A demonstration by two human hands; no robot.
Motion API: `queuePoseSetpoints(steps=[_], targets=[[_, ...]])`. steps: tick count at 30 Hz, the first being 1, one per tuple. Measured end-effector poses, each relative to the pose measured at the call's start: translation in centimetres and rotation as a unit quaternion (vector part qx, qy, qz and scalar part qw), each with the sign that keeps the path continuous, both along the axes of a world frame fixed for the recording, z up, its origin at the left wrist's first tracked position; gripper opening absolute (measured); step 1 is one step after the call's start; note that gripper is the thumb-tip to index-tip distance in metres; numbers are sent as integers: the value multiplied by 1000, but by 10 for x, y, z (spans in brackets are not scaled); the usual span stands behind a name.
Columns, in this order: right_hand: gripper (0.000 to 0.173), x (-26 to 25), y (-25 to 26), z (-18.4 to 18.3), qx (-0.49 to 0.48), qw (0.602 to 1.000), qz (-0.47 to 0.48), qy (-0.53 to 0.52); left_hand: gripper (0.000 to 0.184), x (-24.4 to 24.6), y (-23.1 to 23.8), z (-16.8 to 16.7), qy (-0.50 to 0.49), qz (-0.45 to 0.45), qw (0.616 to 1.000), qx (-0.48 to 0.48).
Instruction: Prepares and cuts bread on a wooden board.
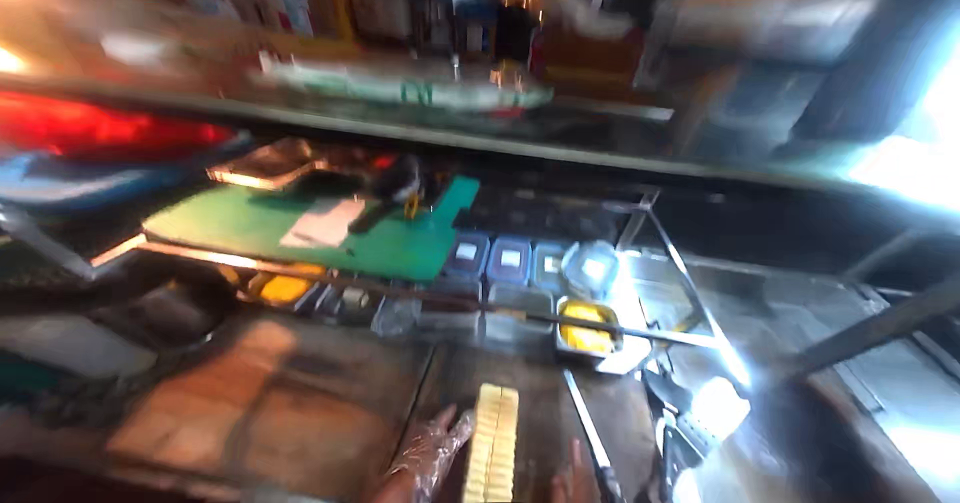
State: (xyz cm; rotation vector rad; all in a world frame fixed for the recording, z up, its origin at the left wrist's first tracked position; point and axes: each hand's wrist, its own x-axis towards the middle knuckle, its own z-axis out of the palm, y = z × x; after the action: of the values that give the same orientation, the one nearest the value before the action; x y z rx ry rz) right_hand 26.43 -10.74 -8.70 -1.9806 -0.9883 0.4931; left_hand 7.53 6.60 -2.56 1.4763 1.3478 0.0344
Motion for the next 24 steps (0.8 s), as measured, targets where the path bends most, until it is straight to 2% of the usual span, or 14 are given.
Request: queuePoseSetpoints(steps=[1, 2, 4, 8, 10, 12, 15, 17, 19, 21, 24], targets=[[54, 20, -9, -6, -48, 991, -12, -127, 73, 6, -9, -8, 36, -5, 999, 15], [54, 34, -15, -8, -122, 972, -6, -202, 68, 13, -23, -14, 53, 2, 998, 22], [59, 39, -23, -4, -280, 928, 19, -243, 65, 21, -63, -17, 43, 31, 998, 14], [57, 59, -15, 5, -357, 903, -9, -240, 70, 35, -90, -18, -24, 90, 996, -5], [57, 63, -23, 3, -355, 909, 10, -217, 70, 30, -85, -22, -28, 88, 995, -23], [55, 49, -34, 19, -273, 944, 30, -180, 66, 22, -67, -27, -61, 102, 993, -15], [51, -16, -40, 72, -157, 976, 89, -122, 42, 10, -21, -44, -120, 205, 971, 2], [48, -61, -27, 102, -133, 979, 114, -102, 42, 14, 9, -54, -110, 257, 959, -53], [47, -85, -7, 112, -156, 974, 113, -117, 50, 25, 29, -53, -71, 243, 963, -89], [49, -93, 6, 117, -245, 955, 118, -117, 61, 36, 36, -52, -44, 227, 968, -101], [50, -99, 12, 121, -319, 933, 117, -117, 61, 45, 36, -58, -19, 184, 979, -82]])
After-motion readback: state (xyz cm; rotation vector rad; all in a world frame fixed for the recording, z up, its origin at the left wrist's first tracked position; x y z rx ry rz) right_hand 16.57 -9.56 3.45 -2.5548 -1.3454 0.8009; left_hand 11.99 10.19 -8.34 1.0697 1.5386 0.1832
